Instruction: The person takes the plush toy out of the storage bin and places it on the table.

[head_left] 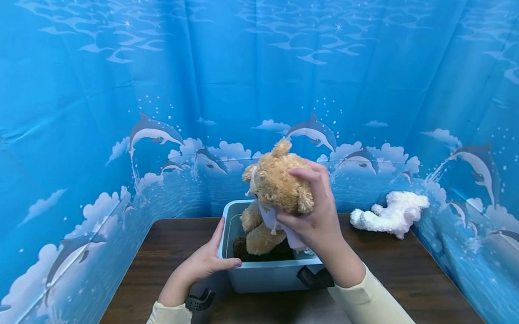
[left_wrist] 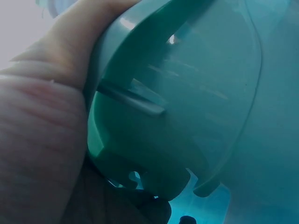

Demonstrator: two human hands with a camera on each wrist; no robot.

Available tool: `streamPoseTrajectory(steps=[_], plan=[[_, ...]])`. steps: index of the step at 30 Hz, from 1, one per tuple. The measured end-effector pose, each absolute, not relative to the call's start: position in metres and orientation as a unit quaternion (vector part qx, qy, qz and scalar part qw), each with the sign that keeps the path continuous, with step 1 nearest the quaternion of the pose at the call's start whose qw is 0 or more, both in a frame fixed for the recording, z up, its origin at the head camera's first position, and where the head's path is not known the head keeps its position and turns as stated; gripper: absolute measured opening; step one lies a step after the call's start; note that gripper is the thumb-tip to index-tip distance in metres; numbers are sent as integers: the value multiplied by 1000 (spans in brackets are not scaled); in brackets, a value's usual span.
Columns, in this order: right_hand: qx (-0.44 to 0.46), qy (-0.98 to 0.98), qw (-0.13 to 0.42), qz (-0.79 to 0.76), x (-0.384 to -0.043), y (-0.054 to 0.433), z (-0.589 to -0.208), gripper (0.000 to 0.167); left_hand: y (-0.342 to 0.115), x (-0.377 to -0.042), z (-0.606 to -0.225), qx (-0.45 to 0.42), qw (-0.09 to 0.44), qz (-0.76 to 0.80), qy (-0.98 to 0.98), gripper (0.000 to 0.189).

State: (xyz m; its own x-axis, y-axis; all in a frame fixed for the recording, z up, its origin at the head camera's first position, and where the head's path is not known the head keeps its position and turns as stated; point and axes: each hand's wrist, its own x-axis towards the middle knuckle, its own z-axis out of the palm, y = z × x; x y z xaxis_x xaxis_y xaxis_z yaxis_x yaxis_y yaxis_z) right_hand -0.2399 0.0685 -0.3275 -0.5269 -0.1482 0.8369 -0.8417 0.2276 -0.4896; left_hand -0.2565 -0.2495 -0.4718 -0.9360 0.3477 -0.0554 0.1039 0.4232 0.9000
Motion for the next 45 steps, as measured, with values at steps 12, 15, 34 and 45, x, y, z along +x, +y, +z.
streamPoseTrajectory(steps=[12,15,34,45], plan=[[366,-597,470,538,-218,124,-313,79,-250,-257,-471,121,114,512,843,137],[341,-582,501,543,-210,141,-309,79,-250,-257,-472,125,115,516,840,136],[207,-615,550,525,-220,258,-335,82,-248,-256,-473,125,114,510,843,136],[84,-708,514,478,-238,306,-383,92,-249,-256,-473,125,109,512,843,136]])
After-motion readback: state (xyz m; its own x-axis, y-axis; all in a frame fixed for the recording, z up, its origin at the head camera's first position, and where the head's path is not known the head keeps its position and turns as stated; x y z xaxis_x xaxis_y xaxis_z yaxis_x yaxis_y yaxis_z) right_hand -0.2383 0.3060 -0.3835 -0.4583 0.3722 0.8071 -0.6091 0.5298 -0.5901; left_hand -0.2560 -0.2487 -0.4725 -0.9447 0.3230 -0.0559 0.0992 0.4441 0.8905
